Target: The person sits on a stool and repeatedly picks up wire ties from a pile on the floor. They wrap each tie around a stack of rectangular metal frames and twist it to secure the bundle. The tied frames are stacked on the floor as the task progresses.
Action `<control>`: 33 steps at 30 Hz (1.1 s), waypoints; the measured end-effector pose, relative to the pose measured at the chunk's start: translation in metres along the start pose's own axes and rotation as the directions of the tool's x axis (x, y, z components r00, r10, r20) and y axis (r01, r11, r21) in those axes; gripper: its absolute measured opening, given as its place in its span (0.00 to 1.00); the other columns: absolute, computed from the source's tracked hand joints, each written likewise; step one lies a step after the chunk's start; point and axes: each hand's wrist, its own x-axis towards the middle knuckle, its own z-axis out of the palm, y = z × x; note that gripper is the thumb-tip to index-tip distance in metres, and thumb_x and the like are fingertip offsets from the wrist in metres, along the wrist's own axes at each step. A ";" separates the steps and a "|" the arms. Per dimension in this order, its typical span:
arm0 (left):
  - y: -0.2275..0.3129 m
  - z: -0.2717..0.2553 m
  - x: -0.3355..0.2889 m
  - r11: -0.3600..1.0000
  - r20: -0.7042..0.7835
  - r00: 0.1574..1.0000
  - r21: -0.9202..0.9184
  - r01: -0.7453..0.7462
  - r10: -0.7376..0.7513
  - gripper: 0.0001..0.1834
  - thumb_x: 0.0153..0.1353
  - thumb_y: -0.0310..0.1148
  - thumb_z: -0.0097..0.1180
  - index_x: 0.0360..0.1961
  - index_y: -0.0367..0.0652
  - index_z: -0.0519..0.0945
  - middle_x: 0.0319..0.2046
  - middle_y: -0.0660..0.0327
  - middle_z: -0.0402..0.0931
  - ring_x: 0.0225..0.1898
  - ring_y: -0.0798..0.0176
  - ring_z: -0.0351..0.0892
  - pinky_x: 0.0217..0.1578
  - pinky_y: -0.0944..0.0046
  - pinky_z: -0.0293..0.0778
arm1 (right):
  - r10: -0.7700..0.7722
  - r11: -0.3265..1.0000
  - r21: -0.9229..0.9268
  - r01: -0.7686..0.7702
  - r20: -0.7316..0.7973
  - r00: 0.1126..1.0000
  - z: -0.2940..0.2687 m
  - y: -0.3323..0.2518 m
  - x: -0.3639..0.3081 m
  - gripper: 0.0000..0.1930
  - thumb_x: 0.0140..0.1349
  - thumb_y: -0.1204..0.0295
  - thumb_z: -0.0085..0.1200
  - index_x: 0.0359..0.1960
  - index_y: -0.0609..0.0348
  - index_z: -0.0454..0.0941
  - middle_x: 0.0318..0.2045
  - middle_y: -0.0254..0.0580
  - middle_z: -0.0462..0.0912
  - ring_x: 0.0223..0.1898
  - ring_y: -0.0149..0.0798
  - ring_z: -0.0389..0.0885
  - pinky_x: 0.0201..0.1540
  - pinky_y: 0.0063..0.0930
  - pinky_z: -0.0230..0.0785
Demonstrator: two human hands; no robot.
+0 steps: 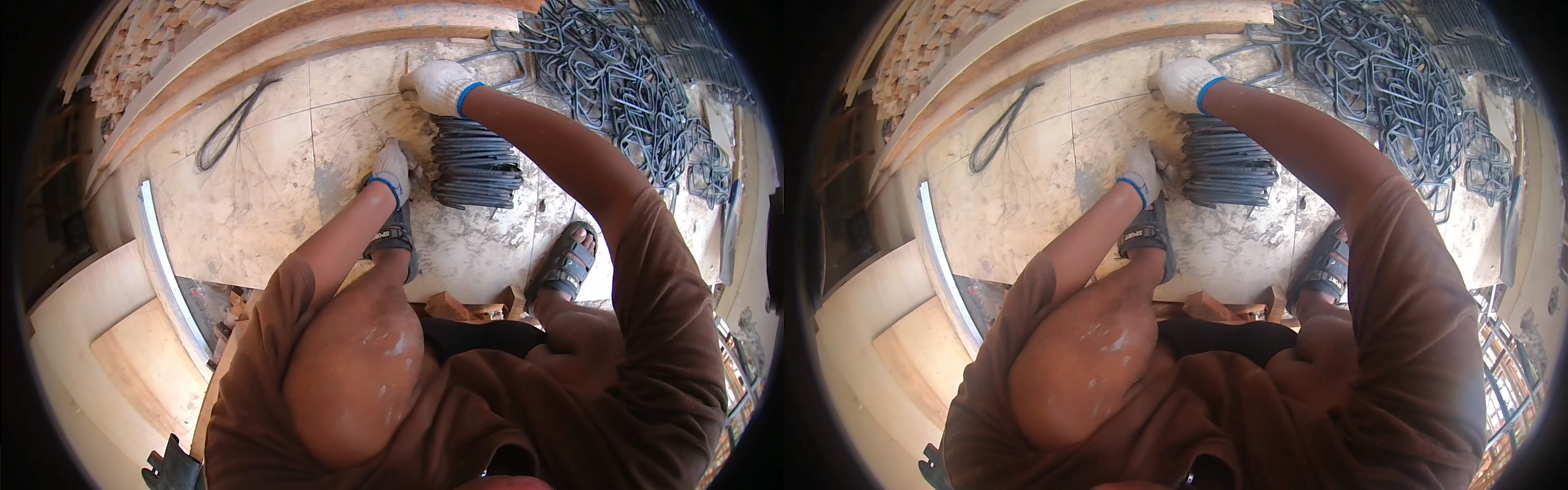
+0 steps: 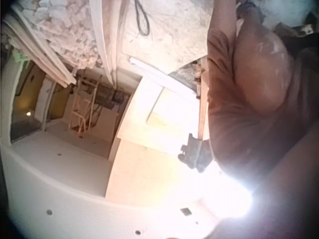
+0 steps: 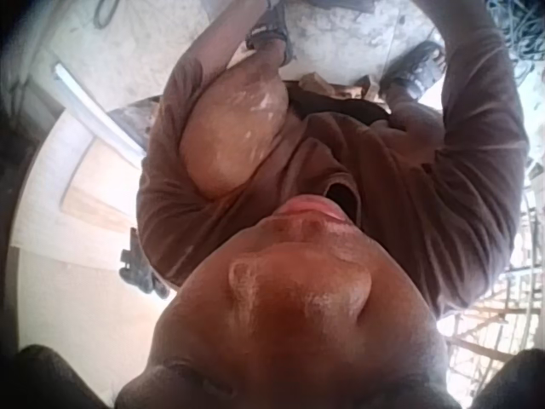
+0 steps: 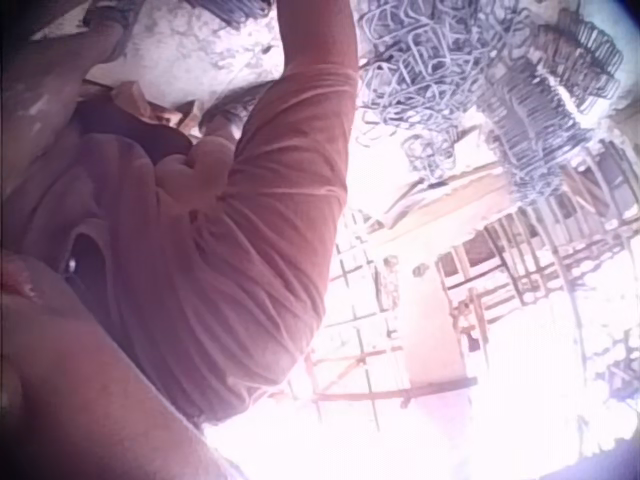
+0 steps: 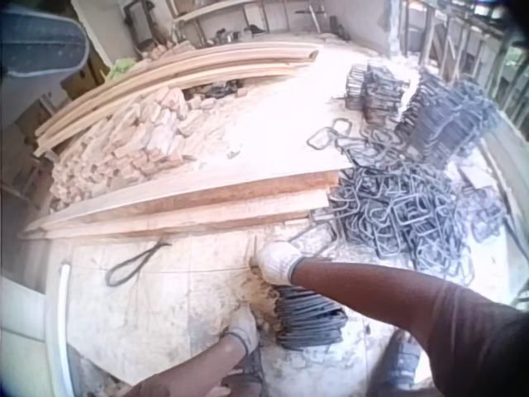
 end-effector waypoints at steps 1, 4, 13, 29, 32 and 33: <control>0.002 0.000 0.006 1.000 0.030 1.000 -0.003 -0.003 0.003 0.24 0.83 0.51 0.40 0.30 0.50 0.73 0.23 0.61 0.72 0.24 0.57 0.72 0.27 0.50 0.73 | 0.010 1.000 0.015 -0.010 -0.001 1.000 -0.002 -0.004 0.000 0.18 0.75 0.59 0.56 0.60 0.45 0.88 0.54 0.50 0.91 0.57 0.56 0.88 0.61 0.52 0.79; 0.015 0.009 0.022 0.997 0.077 0.994 0.001 -0.080 0.080 0.21 0.82 0.50 0.41 0.31 0.53 0.73 0.23 0.65 0.69 0.23 0.61 0.69 0.24 0.55 0.65 | 0.160 0.974 0.175 -0.141 -0.098 0.982 -0.002 -0.011 0.010 0.18 0.76 0.57 0.55 0.61 0.46 0.87 0.55 0.49 0.91 0.58 0.56 0.88 0.62 0.51 0.79; 0.063 0.022 0.040 0.987 0.179 0.971 0.012 -0.163 0.158 0.18 0.82 0.51 0.44 0.34 0.58 0.75 0.22 0.69 0.67 0.20 0.63 0.64 0.21 0.57 0.59 | 0.219 0.869 0.479 -0.120 -0.157 0.963 0.005 0.026 0.033 0.20 0.73 0.53 0.57 0.55 0.49 0.92 0.46 0.46 0.95 0.51 0.51 0.92 0.60 0.45 0.81; 0.063 -0.032 -0.013 0.965 0.010 0.986 -0.209 -0.161 0.167 0.18 0.82 0.45 0.45 0.30 0.56 0.69 0.19 0.71 0.56 0.16 0.67 0.53 0.16 0.62 0.49 | 0.176 0.977 0.208 -0.055 -0.622 0.763 -0.004 -0.001 -0.033 0.22 0.67 0.56 0.70 0.58 0.52 0.89 0.54 0.56 0.89 0.58 0.53 0.87 0.63 0.43 0.77; 0.051 -0.047 -0.038 0.962 0.011 0.986 -0.223 -0.159 0.165 0.17 0.82 0.45 0.45 0.31 0.55 0.69 0.20 0.71 0.57 0.16 0.67 0.53 0.17 0.63 0.51 | -0.114 0.959 0.124 0.255 -0.656 0.746 0.005 -0.023 -0.087 0.12 0.73 0.61 0.63 0.51 0.51 0.90 0.41 0.45 0.90 0.42 0.51 0.90 0.46 0.44 0.84; 0.046 -0.050 -0.044 0.962 0.021 0.986 -0.224 -0.154 0.163 0.17 0.82 0.45 0.45 0.31 0.55 0.69 0.20 0.71 0.57 0.16 0.67 0.52 0.18 0.63 0.52 | -0.194 0.913 0.174 0.370 -0.612 0.767 0.014 -0.033 -0.112 0.12 0.73 0.60 0.61 0.49 0.50 0.89 0.39 0.46 0.89 0.41 0.54 0.90 0.46 0.48 0.84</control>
